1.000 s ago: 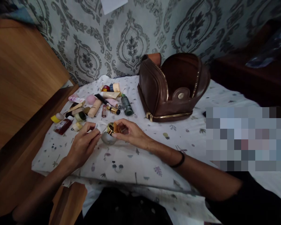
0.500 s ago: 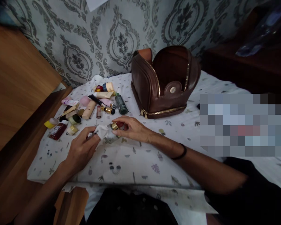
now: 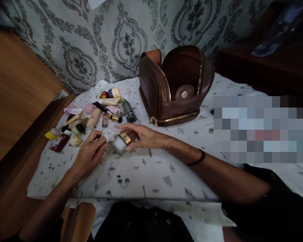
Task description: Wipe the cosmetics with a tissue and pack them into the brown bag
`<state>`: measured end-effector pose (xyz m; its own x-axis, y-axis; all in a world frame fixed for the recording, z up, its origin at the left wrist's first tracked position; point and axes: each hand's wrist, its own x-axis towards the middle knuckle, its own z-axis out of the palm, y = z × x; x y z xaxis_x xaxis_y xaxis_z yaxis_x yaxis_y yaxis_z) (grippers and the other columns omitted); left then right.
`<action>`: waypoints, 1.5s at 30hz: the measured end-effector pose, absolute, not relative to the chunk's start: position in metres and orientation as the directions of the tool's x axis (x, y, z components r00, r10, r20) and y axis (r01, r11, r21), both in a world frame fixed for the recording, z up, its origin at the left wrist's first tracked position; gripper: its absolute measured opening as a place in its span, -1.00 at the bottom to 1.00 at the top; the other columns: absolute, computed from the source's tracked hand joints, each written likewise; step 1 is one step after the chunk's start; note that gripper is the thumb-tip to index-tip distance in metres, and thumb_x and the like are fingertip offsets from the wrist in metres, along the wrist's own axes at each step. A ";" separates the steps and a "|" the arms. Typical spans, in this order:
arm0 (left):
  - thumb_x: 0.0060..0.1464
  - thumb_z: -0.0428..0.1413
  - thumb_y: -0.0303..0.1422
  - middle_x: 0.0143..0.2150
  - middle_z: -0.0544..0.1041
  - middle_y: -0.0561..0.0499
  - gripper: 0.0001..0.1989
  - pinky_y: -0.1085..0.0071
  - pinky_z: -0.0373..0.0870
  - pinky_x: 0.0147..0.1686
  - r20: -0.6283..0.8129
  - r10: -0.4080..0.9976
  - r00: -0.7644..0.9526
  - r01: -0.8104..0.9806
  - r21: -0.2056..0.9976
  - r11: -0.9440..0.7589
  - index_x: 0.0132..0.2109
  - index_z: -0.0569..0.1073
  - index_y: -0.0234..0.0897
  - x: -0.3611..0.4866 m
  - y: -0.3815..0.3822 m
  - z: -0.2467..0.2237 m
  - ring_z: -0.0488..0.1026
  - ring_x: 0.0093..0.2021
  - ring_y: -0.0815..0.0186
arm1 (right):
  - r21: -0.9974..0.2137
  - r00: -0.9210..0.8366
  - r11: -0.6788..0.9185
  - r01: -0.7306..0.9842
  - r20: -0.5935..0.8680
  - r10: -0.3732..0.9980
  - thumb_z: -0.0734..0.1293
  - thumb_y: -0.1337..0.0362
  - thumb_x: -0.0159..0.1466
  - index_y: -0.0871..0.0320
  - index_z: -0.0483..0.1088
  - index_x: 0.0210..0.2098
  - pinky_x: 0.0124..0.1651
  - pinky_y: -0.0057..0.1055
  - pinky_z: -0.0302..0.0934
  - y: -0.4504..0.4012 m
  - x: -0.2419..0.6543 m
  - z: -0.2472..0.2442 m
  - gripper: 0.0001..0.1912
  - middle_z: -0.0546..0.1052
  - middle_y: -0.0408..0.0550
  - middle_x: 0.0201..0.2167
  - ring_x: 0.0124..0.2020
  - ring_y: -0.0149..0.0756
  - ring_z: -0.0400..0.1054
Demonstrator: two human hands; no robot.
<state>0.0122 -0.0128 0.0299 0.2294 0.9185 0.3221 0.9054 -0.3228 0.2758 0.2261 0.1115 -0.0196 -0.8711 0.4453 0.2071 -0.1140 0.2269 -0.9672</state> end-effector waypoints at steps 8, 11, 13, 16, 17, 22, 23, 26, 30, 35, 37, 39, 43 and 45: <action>0.19 0.17 -0.17 0.05 0.34 -0.17 -0.72 0.25 0.49 -0.13 0.378 0.866 0.328 0.903 0.143 -0.405 -0.06 0.41 -0.25 0.019 -0.019 0.028 0.41 0.02 0.10 | -0.953 -0.798 0.298 -0.046 0.215 0.563 0.53 0.08 0.09 0.11 0.41 -0.01 -0.24 -0.41 0.29 0.106 0.220 -0.025 -0.47 0.43 -0.18 -0.32 -0.32 -0.38 0.31; 0.13 0.24 -0.18 0.13 0.30 -0.22 -0.59 0.21 0.51 -0.12 0.392 0.855 0.340 0.922 0.038 -0.384 0.04 0.35 -0.24 0.018 -0.019 0.017 0.37 0.11 0.01 | -0.929 -0.778 0.369 -0.018 0.245 0.579 0.51 0.03 0.13 0.13 0.41 0.03 -0.26 -0.40 0.29 0.107 0.220 -0.027 -0.44 0.43 -0.16 -0.34 -0.33 -0.37 0.31; 0.12 0.24 -0.21 0.15 0.28 -0.22 -0.58 0.18 0.51 -0.09 0.380 0.870 0.316 0.930 0.055 -0.362 0.06 0.32 -0.23 0.015 -0.016 0.012 0.35 0.13 0.00 | -0.903 -0.789 0.429 -0.029 0.284 0.545 0.51 0.03 0.12 0.12 0.38 0.12 -0.22 -0.38 0.32 0.109 0.222 -0.030 -0.37 0.45 -0.09 -0.20 -0.29 -0.36 0.33; 0.12 0.24 -0.21 0.13 0.27 -0.19 -0.63 0.15 0.49 -0.02 0.354 0.897 0.265 0.927 0.163 -0.338 0.00 0.33 -0.22 0.008 -0.011 0.011 0.35 0.13 0.01 | -0.852 -0.817 0.518 -0.069 0.347 0.461 0.51 0.09 0.14 0.06 0.27 0.25 -0.16 -0.36 0.36 0.115 0.224 -0.033 -0.26 0.37 0.02 0.05 -0.22 -0.37 0.35; 0.12 0.24 -0.21 0.12 0.27 -0.18 -0.64 0.15 0.48 0.00 0.342 0.904 0.257 0.920 0.201 -0.337 -0.01 0.34 -0.23 0.005 -0.008 0.012 0.35 0.13 0.02 | -0.844 -0.822 0.531 -0.075 0.354 0.447 0.49 0.11 0.17 0.04 0.24 0.28 -0.15 -0.36 0.37 0.116 0.225 -0.034 -0.26 0.36 0.03 0.09 -0.21 -0.37 0.35; 0.13 0.25 -0.24 0.09 0.29 -0.13 -0.66 0.16 0.41 0.09 0.296 0.918 0.263 0.871 0.337 -0.358 -0.02 0.36 -0.22 -0.004 -0.002 0.016 0.34 0.12 0.07 | -0.881 -0.821 0.470 -0.058 0.310 0.480 0.45 0.15 0.22 0.03 0.24 0.26 -0.09 -0.34 0.37 0.116 0.226 -0.030 -0.34 0.49 -0.06 -0.05 -0.21 -0.34 0.41; 0.14 0.24 -0.25 0.09 0.28 -0.13 -0.68 0.16 0.40 0.10 0.299 0.916 0.267 0.864 0.348 -0.365 -0.02 0.36 -0.22 -0.004 -0.002 0.016 0.34 0.13 0.07 | -0.882 -0.816 0.468 -0.049 0.306 0.491 0.46 0.14 0.21 0.04 0.27 0.22 -0.08 -0.33 0.37 0.115 0.225 -0.029 -0.38 0.50 -0.07 -0.07 -0.19 -0.32 0.41; 0.18 0.20 -0.28 0.10 0.28 -0.15 -0.70 0.17 0.38 0.11 0.342 0.896 0.282 0.849 0.347 -0.399 0.02 0.37 -0.23 -0.005 -0.001 0.014 0.33 0.13 0.08 | -0.860 -0.788 0.510 0.010 0.307 0.534 0.47 0.06 0.19 0.05 0.37 0.10 -0.03 -0.28 0.34 0.113 0.225 -0.027 -0.47 0.51 -0.07 -0.10 -0.13 -0.25 0.40; 0.23 0.13 -0.36 0.10 0.28 -0.18 -0.76 0.19 0.39 0.07 0.436 0.834 0.339 0.832 0.276 -0.482 0.03 0.38 -0.23 -0.004 -0.001 0.009 0.34 0.11 0.11 | -0.813 -0.754 0.577 0.083 0.327 0.569 0.42 -0.06 0.21 0.07 0.38 0.09 -0.01 -0.24 0.31 0.113 0.225 -0.028 -0.45 0.49 -0.03 -0.08 -0.10 -0.20 0.38; 0.23 0.13 -0.38 0.09 0.31 -0.20 -0.82 0.23 0.44 -0.06 0.494 0.766 0.411 0.823 0.159 -0.545 -0.02 0.38 -0.24 -0.002 -0.002 0.006 0.35 0.07 0.11 | -0.711 -0.764 0.682 0.170 0.342 0.547 0.26 -0.11 0.34 0.16 0.35 0.06 0.00 -0.15 0.29 0.110 0.225 -0.026 -0.49 0.46 0.09 -0.10 -0.07 -0.10 0.35; 0.23 0.14 -0.36 0.09 0.31 -0.21 -0.79 0.22 0.44 -0.06 0.504 0.760 0.411 0.835 0.127 -0.536 -0.01 0.38 -0.24 -0.001 -0.002 0.004 0.34 0.07 0.10 | -0.675 -0.758 0.710 0.202 0.351 0.550 0.21 -0.10 0.38 0.16 0.35 0.03 0.01 -0.11 0.29 0.108 0.226 -0.024 -0.52 0.46 0.10 -0.12 -0.07 -0.08 0.34; 0.23 0.15 -0.35 0.09 0.31 -0.22 -0.77 0.22 0.44 -0.05 0.513 0.763 0.395 0.847 0.118 -0.518 0.01 0.37 -0.25 -0.001 -0.001 0.002 0.34 0.07 0.09 | -0.663 -0.753 0.716 0.218 0.353 0.555 0.19 -0.10 0.38 0.16 0.35 0.04 0.03 -0.09 0.29 0.107 0.226 -0.024 -0.51 0.45 0.11 -0.12 -0.05 -0.06 0.34; 0.24 0.14 -0.36 0.08 0.32 -0.22 -0.76 0.22 0.43 -0.03 0.515 0.777 0.362 0.848 0.164 -0.504 0.03 0.38 -0.26 0.000 0.000 0.001 0.36 0.06 0.11 | -0.671 -0.756 0.719 0.180 0.373 0.538 0.33 -0.11 0.29 0.14 0.14 0.29 0.07 -0.08 0.29 0.109 0.225 -0.028 -0.27 0.41 0.15 0.02 0.03 -0.04 0.35; 0.26 0.11 -0.36 0.08 0.32 -0.22 -0.76 0.23 0.43 -0.04 0.505 0.784 0.360 0.841 0.187 -0.507 0.05 0.38 -0.28 0.000 0.000 0.001 0.36 0.06 0.12 | -0.664 -0.762 0.733 0.149 0.395 0.513 0.34 -0.05 0.30 0.13 0.12 0.30 0.08 -0.11 0.29 0.109 0.225 -0.031 -0.30 0.41 0.14 0.06 0.06 -0.05 0.34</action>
